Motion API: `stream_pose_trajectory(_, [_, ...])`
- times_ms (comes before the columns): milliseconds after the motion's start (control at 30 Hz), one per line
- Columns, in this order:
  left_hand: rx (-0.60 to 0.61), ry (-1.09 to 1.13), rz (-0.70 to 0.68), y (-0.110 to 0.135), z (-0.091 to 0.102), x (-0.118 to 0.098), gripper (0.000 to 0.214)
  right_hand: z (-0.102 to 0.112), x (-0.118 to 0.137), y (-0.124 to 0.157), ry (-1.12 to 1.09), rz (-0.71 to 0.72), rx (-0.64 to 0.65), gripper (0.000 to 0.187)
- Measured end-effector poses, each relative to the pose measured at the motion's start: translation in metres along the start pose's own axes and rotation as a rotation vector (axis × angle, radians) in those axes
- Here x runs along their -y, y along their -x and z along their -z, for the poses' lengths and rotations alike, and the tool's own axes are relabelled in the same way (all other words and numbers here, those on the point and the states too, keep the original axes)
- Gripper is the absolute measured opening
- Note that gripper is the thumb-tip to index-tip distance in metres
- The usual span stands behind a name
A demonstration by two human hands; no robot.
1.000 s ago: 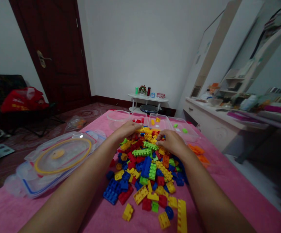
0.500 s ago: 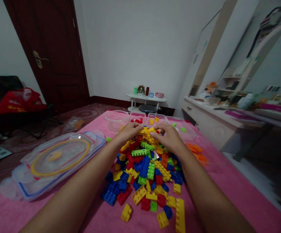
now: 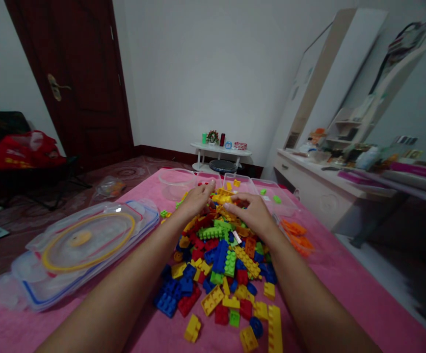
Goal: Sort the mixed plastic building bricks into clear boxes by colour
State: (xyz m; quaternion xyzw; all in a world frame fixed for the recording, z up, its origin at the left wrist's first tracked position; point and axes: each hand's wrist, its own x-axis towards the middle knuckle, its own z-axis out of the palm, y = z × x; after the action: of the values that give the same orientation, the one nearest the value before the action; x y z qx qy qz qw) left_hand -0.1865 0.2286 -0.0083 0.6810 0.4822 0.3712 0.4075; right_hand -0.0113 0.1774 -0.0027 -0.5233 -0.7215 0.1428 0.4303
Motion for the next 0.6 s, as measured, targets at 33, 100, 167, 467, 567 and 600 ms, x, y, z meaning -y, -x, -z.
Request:
stream_pose_trajectory(33, [-0.024, 0.011, -0.002, -0.001, 0.002, 0.001, 0.068, 0.003, -0.006, -0.005, -0.016, -0.03, -0.003, 0.03])
stream_pose_trajectory(100, [-0.057, 0.01, -0.013, -0.003, 0.005, 0.004, 0.056, 0.01, -0.019, -0.019, -0.02, -0.085, 0.034, 0.034])
stream_pose_trajectory(167, [-0.069, -0.009, -0.03, -0.004, 0.007, 0.005, 0.041, 0.016, -0.032, -0.039, 0.038, -0.149, 0.097, 0.036])
stream_pose_trajectory(467, [-0.147, -0.213, -0.165, -0.015, 0.013, 0.019, 0.028, 0.024, -0.062, -0.117, 0.522, -0.234, -0.026, 0.04])
stream_pose_trajectory(567, [-0.172, -0.347, -0.18, -0.017, 0.022, 0.022, 0.026, 0.012, -0.059, -0.11, 0.591, -0.164, -0.058, 0.042])
stream_pose_trajectory(600, [-0.172, -0.398, -0.168, -0.015, 0.026, 0.021, 0.024, 0.005, -0.056, -0.105, 0.6, -0.141, -0.025, 0.039])
